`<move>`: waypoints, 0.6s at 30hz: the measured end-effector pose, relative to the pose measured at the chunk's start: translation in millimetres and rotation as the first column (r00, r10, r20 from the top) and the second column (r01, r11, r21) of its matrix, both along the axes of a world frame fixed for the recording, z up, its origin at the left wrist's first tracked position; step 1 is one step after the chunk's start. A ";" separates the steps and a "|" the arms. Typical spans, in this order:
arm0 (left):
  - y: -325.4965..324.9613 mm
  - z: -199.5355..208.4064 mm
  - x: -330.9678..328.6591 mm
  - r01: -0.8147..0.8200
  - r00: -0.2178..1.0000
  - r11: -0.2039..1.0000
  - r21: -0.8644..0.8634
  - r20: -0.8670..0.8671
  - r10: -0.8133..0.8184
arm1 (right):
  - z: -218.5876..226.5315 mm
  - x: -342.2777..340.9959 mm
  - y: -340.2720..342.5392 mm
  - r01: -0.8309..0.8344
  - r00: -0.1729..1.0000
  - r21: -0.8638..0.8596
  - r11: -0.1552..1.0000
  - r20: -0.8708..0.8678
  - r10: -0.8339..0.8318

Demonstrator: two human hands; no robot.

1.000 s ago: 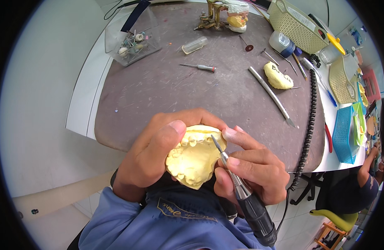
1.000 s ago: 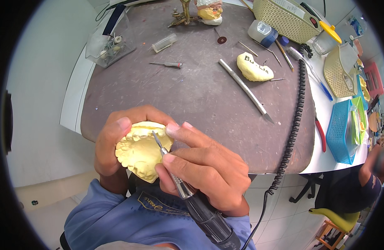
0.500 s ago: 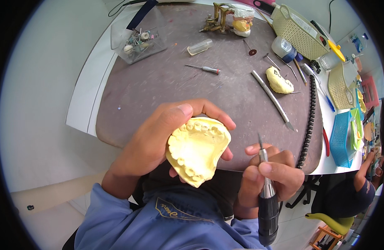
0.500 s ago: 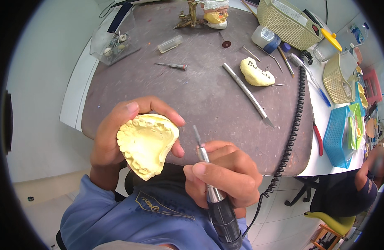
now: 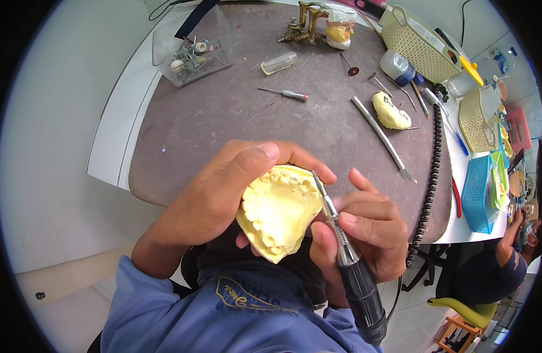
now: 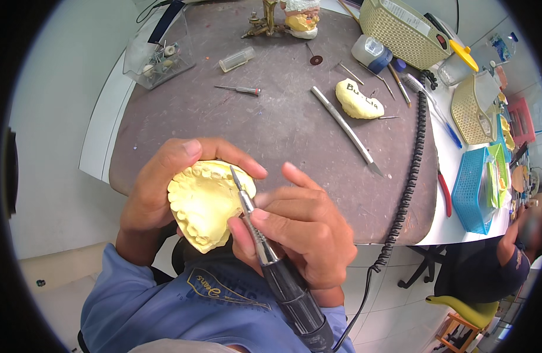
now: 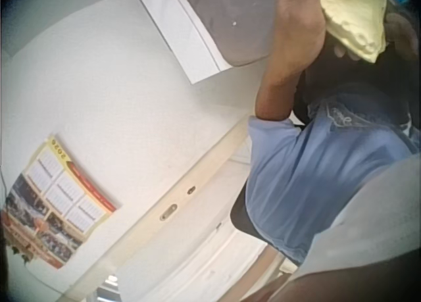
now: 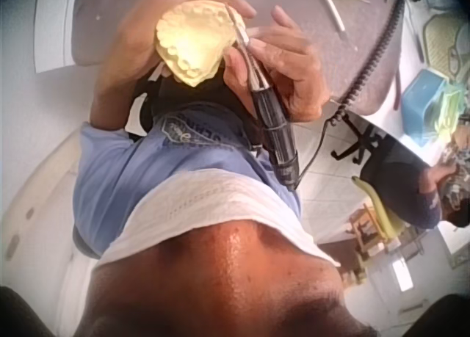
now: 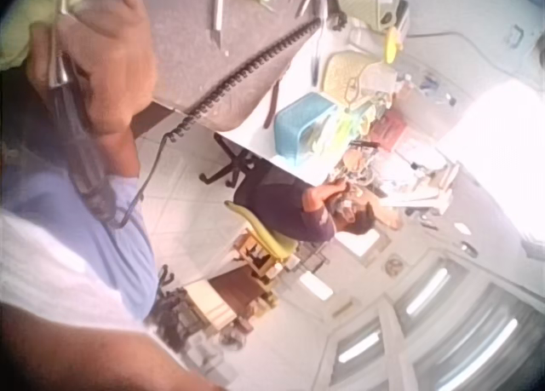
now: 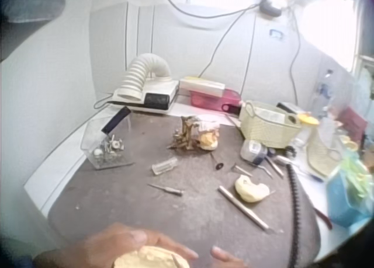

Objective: The person selects a rotary tool bit from a container and attaches it to a handpiece, then uses the tool to refine and smooth the edges of a yellow dental mold.

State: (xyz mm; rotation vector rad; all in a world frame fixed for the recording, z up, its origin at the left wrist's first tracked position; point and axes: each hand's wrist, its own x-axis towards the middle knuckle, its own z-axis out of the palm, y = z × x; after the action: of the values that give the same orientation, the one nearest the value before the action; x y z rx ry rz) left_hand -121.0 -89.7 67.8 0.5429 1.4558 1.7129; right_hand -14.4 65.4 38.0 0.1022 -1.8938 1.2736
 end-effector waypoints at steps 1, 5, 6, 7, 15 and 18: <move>0.2 -1.1 0.5 -0.009 1.000 1.000 -0.006 -0.011 0.009 | -0.5 -2.3 -0.1 0.008 1.000 0.055 0.998 -0.015 -0.007; 0.1 -3.1 1.7 -0.053 0.998 0.999 -0.008 -0.028 0.053 | -1.6 -3.0 -1.4 -0.008 1.000 0.056 0.998 -0.009 0.009; -0.2 -2.1 1.4 -0.043 0.999 0.999 -0.008 -0.024 0.043 | -1.7 -3.3 -1.7 -0.008 1.000 0.056 0.998 -0.009 0.009; -0.3 -1.9 1.4 -0.038 0.999 0.999 -0.009 -0.021 0.038 | -1.6 -4.0 -2.0 -0.006 1.000 0.058 0.998 -0.012 0.007; 1.5 -0.6 2.6 -0.048 0.999 0.999 -0.005 -0.025 0.048 | -0.3 -3.1 -1.9 -0.030 1.000 0.076 0.997 0.007 0.029; 1.3 -2.5 2.3 -0.049 0.998 0.999 0.006 -0.034 0.049 | -3.1 -3.7 -2.6 -0.018 1.000 0.036 0.999 -0.003 0.018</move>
State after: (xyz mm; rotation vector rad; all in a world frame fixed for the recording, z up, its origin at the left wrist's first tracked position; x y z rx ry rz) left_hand -118.7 -88.4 65.3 0.5453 1.5005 1.7537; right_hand -18.1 62.9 34.8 0.1411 -1.9171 1.2507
